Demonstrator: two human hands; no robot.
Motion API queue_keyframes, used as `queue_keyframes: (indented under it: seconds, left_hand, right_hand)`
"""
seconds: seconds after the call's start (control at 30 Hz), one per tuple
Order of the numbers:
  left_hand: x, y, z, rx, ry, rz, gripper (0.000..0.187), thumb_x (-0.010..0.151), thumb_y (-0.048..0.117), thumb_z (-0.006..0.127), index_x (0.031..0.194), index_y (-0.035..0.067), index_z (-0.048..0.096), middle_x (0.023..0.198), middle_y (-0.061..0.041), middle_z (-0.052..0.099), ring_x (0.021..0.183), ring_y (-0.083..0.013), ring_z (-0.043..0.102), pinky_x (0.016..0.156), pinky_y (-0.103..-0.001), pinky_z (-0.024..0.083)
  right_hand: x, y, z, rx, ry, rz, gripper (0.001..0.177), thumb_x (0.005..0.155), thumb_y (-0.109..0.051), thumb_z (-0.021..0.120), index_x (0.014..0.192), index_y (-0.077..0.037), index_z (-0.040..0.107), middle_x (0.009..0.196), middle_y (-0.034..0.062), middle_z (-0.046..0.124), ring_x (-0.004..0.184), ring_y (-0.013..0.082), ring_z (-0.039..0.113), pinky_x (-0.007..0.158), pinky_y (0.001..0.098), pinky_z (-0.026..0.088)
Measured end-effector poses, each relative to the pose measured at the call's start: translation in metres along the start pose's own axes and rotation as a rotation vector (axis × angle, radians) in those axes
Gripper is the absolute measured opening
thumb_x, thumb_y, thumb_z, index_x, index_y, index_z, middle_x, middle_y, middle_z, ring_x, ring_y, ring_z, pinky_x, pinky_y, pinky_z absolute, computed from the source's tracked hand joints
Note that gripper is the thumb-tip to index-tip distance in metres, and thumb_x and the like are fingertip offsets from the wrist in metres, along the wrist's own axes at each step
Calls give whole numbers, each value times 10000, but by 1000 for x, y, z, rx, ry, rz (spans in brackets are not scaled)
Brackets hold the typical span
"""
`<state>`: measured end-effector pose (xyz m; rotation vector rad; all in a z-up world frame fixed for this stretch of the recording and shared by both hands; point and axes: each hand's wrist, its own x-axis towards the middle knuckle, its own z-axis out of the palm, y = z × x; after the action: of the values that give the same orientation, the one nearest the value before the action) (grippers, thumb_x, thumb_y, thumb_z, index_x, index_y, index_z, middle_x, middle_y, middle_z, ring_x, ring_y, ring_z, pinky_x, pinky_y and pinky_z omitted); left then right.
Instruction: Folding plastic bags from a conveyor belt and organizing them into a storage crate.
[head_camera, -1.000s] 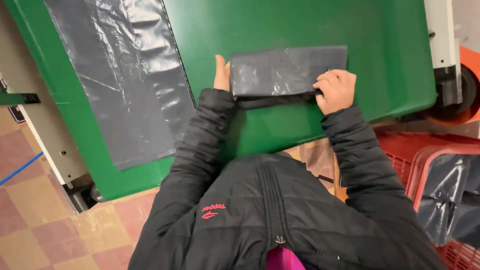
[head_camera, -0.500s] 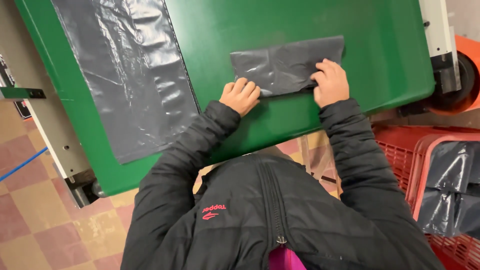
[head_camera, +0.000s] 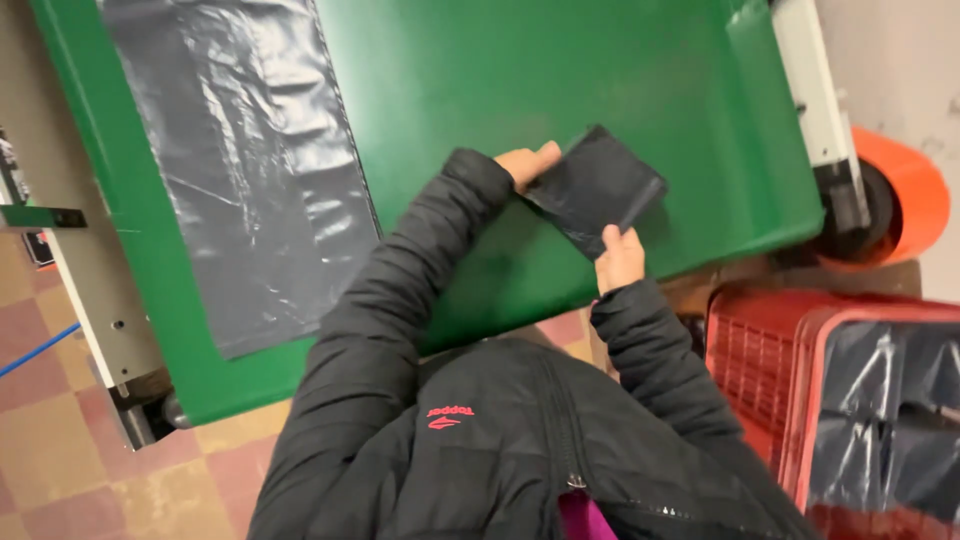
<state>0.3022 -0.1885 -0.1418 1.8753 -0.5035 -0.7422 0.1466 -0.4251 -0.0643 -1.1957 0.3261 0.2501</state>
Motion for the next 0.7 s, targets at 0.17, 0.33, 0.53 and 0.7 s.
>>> queue_keyframes:
  seconds: [0.17, 0.33, 0.53, 0.7]
  left_hand:
    - [-60, 89, -4, 424, 487, -3, 441, 938, 535, 627, 904, 99, 690, 900, -176, 738, 846, -379, 693, 774, -485, 534]
    - [-150, 105, -5, 336, 833, 127, 459, 904, 423, 748, 1074, 18, 615, 1045, -195, 656, 990, -400, 625, 867, -474, 515]
    - [-363, 72, -2, 678, 1041, -57, 748, 758, 572, 774, 1263, 47, 606, 1337, -152, 592, 1310, -388, 492, 1046, -560, 411]
    - [-442, 34, 28, 733, 931, -174, 954, 607, 631, 800, 1325, 47, 567, 1452, -175, 482, 1406, -424, 321, 1042, -671, 272]
  right_hand:
    - [26, -9, -25, 278, -83, 144, 218, 1029, -112, 518, 1240, -57, 509, 1093, 74, 671, 887, 220, 685, 765, 380, 571]
    - [17, -2, -19, -247, 211, -273, 338, 960, -45, 611, 1264, -16, 467, 1047, 140, 647, 867, 236, 681, 753, 373, 605]
    - [-34, 56, 155, -174, -559, -256, 486, 980, -122, 663, 1415, -27, 469, 1275, 159, 579, 1215, 254, 593, 986, 438, 575]
    - [-53, 82, 251, -167, -749, 238, 815, 851, -267, 699, 1557, -120, 321, 1530, 67, 448, 1455, 214, 394, 1076, 460, 399]
